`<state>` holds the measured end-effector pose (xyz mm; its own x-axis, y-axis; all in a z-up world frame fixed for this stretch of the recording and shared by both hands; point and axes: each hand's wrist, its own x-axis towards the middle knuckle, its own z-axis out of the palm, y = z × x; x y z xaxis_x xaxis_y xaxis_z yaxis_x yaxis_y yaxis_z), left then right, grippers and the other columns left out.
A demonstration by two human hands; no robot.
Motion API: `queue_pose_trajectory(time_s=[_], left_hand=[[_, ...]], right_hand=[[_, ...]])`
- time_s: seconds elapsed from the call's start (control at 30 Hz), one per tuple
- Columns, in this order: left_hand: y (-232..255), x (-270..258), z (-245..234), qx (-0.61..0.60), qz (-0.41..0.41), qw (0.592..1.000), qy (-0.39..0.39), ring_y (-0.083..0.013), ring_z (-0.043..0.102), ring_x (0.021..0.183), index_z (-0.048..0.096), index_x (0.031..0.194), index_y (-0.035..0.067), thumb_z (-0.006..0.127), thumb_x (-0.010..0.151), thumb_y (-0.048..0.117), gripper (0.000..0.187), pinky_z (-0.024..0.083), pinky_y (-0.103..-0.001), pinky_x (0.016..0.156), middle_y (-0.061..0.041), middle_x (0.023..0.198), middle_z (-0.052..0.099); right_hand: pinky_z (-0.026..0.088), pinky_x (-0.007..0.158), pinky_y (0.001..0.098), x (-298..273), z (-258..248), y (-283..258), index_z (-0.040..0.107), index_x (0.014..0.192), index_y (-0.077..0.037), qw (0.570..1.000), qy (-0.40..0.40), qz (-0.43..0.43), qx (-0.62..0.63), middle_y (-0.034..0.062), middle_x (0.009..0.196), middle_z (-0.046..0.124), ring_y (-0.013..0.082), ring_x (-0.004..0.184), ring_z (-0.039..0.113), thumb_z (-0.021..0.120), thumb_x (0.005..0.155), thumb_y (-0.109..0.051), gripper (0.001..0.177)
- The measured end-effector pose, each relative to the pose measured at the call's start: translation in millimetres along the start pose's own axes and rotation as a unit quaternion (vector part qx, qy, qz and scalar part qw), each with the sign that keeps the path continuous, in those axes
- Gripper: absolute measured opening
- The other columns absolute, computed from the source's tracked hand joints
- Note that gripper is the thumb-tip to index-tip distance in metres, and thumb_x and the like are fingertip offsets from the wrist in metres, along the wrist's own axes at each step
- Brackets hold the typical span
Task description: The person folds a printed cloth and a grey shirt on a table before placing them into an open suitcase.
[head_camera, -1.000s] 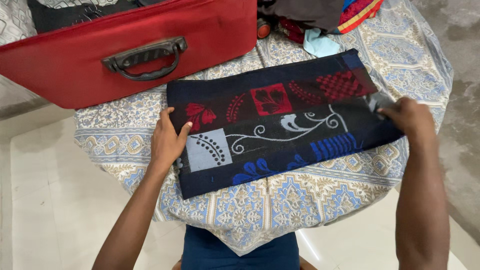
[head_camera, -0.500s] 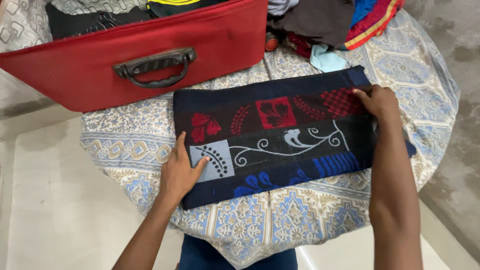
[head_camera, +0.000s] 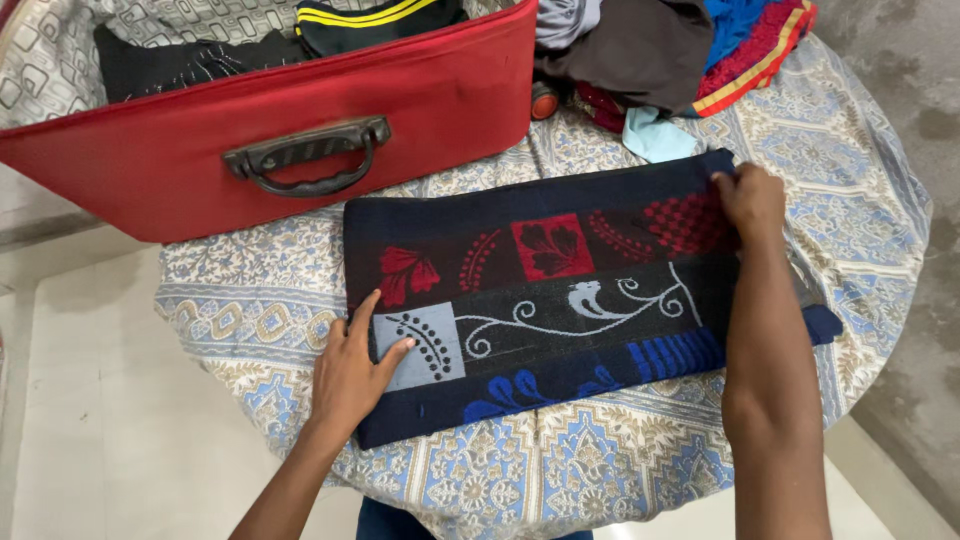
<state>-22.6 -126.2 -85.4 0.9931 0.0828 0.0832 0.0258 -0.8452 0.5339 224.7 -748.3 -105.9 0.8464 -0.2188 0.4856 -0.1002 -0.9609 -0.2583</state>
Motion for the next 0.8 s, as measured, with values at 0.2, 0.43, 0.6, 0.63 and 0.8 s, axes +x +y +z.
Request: queue_pose_trajectory(time_s=[0.2,0.43,0.6,0.63,0.8], left_hand=[[5,-3,-5,-0.008,0.012,1.0,0.003,-0.0337,0.068,0.08,0.042,0.153,0.022,0.074,0.078,0.059,0.091,0.057,-0.045,0.07,-0.02,0.107,0.056],[20,-14,-17,0.033,-0.004,0.998,-0.045,-0.0423,0.071,0.093,0.036,0.155,0.023,0.073,0.08,0.059,0.091,0.059,-0.048,0.078,-0.025,0.132,0.048],[16,-43,-25,-0.001,0.003,0.998,-0.061,-0.0468,0.064,0.107,0.03,0.158,0.02,0.08,0.07,0.059,0.108,0.056,-0.053,0.086,-0.025,0.141,0.042],[15,-50,-27,-0.007,0.013,0.998,-0.068,-0.0476,0.062,0.11,0.03,0.158,0.02,0.082,0.068,0.059,0.112,0.055,-0.054,0.087,-0.025,0.145,0.039],[3,-76,-28,-0.024,0.107,0.993,-0.038,-0.0433,0.062,0.11,0.055,0.139,0.016,0.093,0.058,0.042,0.094,0.057,-0.05,0.083,-0.025,0.158,0.027]], right_hand=[[0.051,0.073,0.0578,-14,-25,-30,0.067,0.111,-0.001,0.989,0.139,0.021,-0.043,0.0251,0.099,0.071,0.0504,0.088,0.067,0.077,0.102,-0.033,0.035],[0.051,0.077,0.0584,-23,-11,-32,0.064,0.111,0.0,0.994,0.062,0.083,-0.04,0.03,0.098,0.07,0.0528,0.091,0.066,0.077,0.098,-0.046,0.049],[0.05,0.088,0.0571,-32,-55,8,0.068,0.116,0.008,0.981,-0.087,0.154,-0.082,0.0418,0.106,0.067,0.0567,0.103,0.063,0.059,0.099,-0.08,0.09],[0.05,0.092,0.0551,-42,-68,21,0.074,0.113,0.008,0.969,-0.154,0.18,-0.065,0.0397,0.108,0.069,0.0539,0.106,0.066,0.054,0.095,-0.085,0.096],[0.056,0.082,0.0534,-98,-117,58,0.081,0.101,0.005,0.922,-0.323,0.202,-0.073,0.0295,0.1,0.074,0.0439,0.095,0.072,0.056,0.08,-0.087,0.098]])
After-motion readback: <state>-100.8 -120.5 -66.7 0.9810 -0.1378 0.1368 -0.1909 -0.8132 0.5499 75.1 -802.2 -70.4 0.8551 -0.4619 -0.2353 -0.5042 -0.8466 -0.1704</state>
